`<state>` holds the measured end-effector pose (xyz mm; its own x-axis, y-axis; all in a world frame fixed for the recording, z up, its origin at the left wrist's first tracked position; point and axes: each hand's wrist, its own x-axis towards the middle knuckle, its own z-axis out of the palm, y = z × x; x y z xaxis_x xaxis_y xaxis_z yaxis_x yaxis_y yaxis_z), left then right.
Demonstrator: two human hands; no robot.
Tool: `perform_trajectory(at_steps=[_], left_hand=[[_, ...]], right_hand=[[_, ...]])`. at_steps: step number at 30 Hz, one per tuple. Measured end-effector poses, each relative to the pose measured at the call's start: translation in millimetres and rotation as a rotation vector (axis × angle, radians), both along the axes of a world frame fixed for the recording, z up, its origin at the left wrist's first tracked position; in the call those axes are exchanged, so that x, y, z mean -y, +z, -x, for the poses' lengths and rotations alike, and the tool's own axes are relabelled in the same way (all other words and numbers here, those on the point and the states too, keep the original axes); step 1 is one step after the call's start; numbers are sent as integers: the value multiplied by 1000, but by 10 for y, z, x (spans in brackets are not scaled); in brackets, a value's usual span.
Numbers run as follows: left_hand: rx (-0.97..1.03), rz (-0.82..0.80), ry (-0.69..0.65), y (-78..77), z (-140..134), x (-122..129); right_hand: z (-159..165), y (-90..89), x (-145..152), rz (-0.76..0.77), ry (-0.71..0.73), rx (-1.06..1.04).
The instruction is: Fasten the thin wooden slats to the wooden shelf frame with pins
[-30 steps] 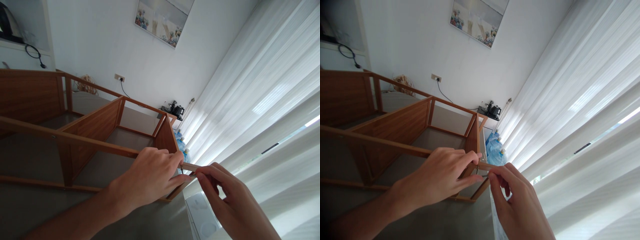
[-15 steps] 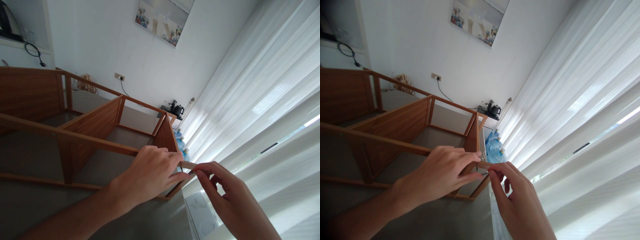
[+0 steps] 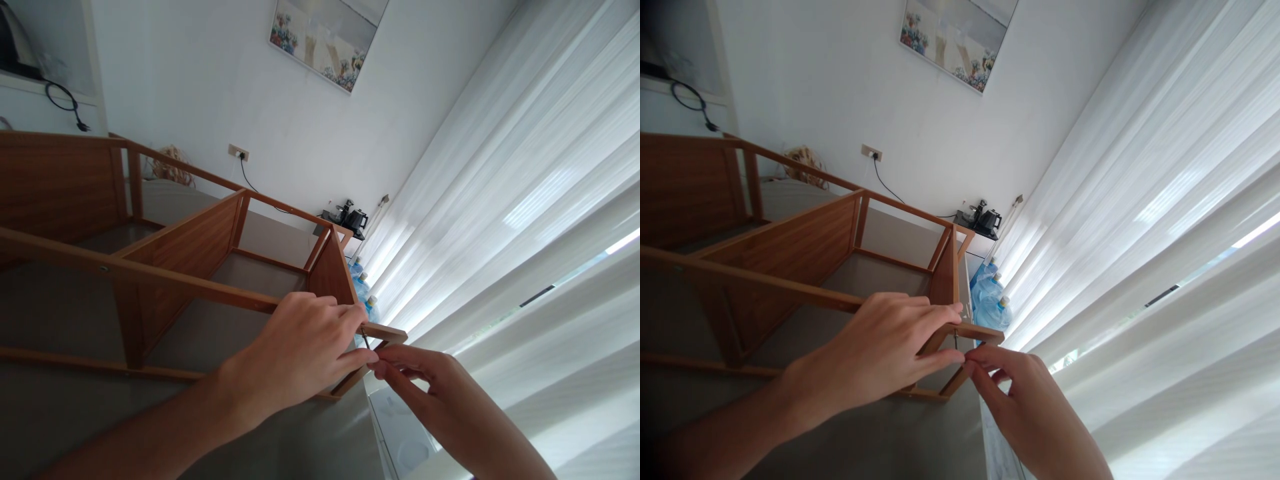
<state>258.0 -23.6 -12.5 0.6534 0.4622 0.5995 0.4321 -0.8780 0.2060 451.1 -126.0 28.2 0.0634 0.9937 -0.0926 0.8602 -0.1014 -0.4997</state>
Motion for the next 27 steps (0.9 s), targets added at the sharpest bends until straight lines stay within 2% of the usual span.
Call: perform_trajectory(at_steps=[9,18,23,27], left_hand=[[-5,16,-5,19,5,13],[0,31,-46,48,37,6],[-10,45,-58,56,48,11],[-17,53,-63,59,46,7]], right_hand=[[-62,-51,-29,-24,66,-38],[-30,-12,25,-31,39,31],[-31,-29,106,-214,57,77],[48,-17,180,-297,-18,57]])
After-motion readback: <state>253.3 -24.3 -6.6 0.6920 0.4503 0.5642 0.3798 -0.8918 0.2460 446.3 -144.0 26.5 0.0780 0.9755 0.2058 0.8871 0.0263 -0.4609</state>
